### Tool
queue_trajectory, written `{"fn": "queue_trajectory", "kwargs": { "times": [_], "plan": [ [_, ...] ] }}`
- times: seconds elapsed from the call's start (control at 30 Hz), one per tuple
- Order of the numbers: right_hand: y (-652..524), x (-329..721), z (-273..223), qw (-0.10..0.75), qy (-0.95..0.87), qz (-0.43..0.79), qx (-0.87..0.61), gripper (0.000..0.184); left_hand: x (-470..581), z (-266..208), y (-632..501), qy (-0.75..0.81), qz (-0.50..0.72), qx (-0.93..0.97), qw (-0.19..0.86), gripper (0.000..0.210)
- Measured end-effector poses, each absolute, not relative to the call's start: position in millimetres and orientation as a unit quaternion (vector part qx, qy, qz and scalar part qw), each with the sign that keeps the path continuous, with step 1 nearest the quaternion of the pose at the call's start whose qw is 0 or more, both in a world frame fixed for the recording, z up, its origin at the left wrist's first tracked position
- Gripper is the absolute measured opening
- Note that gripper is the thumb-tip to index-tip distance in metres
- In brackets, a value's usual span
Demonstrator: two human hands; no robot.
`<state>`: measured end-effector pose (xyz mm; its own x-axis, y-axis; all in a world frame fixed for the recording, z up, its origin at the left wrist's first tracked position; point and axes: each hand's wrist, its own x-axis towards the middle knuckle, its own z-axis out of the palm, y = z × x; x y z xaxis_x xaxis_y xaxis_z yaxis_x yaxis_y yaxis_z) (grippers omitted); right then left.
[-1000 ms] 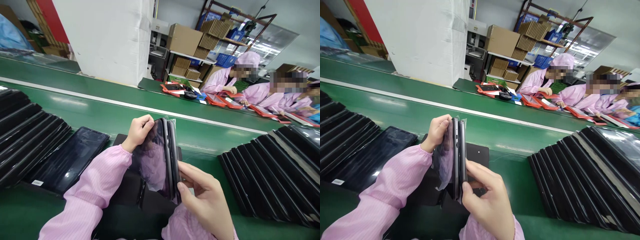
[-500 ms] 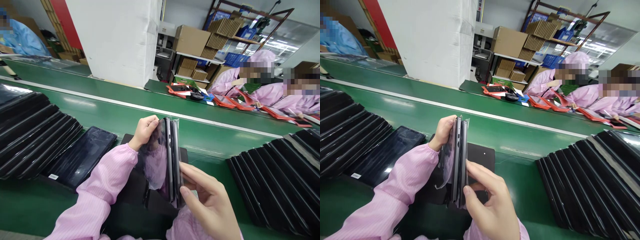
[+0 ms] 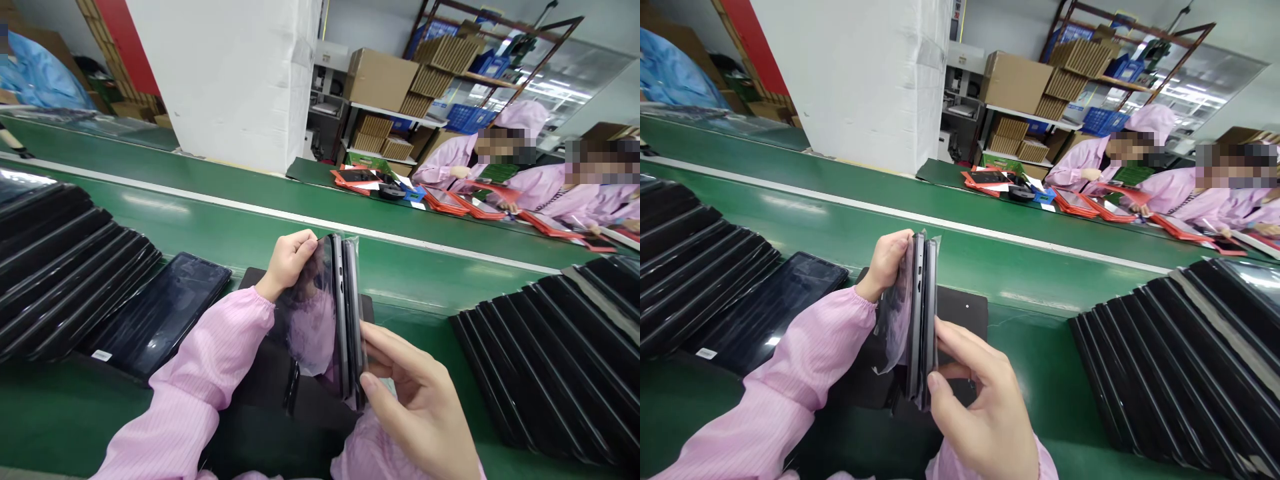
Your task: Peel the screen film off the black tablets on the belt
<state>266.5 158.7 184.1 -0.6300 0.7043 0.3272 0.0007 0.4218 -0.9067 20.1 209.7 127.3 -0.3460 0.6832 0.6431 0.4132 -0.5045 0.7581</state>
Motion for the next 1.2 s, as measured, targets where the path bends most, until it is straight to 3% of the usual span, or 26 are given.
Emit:
{"fn": "queue_trajectory", "kwargs": {
  "times": [0.23,0.63,0.8,0.93,1.1,1.2],
  "plan": [
    [173.2,268.6,184.1,0.33,-0.751,0.521,-0.235,0.038,18.6,125.3,211.6,0.509,0.651,0.557,0.082,0.056],
    [171.5,270.1,182.4,0.283,-0.702,0.618,-0.214,0.05,16.5,121.2,212.4,0.515,0.658,0.546,0.069,0.055],
    [168.9,263.7,189.3,0.255,-0.753,0.555,-0.247,0.038,16.9,122.4,211.1,0.518,0.665,0.534,0.071,0.057],
    [162.4,254.8,189.9,0.297,-0.774,0.471,-0.3,0.023,17.1,122.5,210.5,0.512,0.667,0.535,0.073,0.056],
    [160.7,251.1,188.9,0.319,-0.798,0.41,-0.307,0.039,15.2,120.3,212.1,0.499,0.671,0.544,0.071,0.054],
    [165.0,255.2,191.1,0.292,-0.808,0.441,-0.26,0.034,15.2,120.2,212.2,0.499,0.671,0.544,0.066,0.055]
  ]
}}
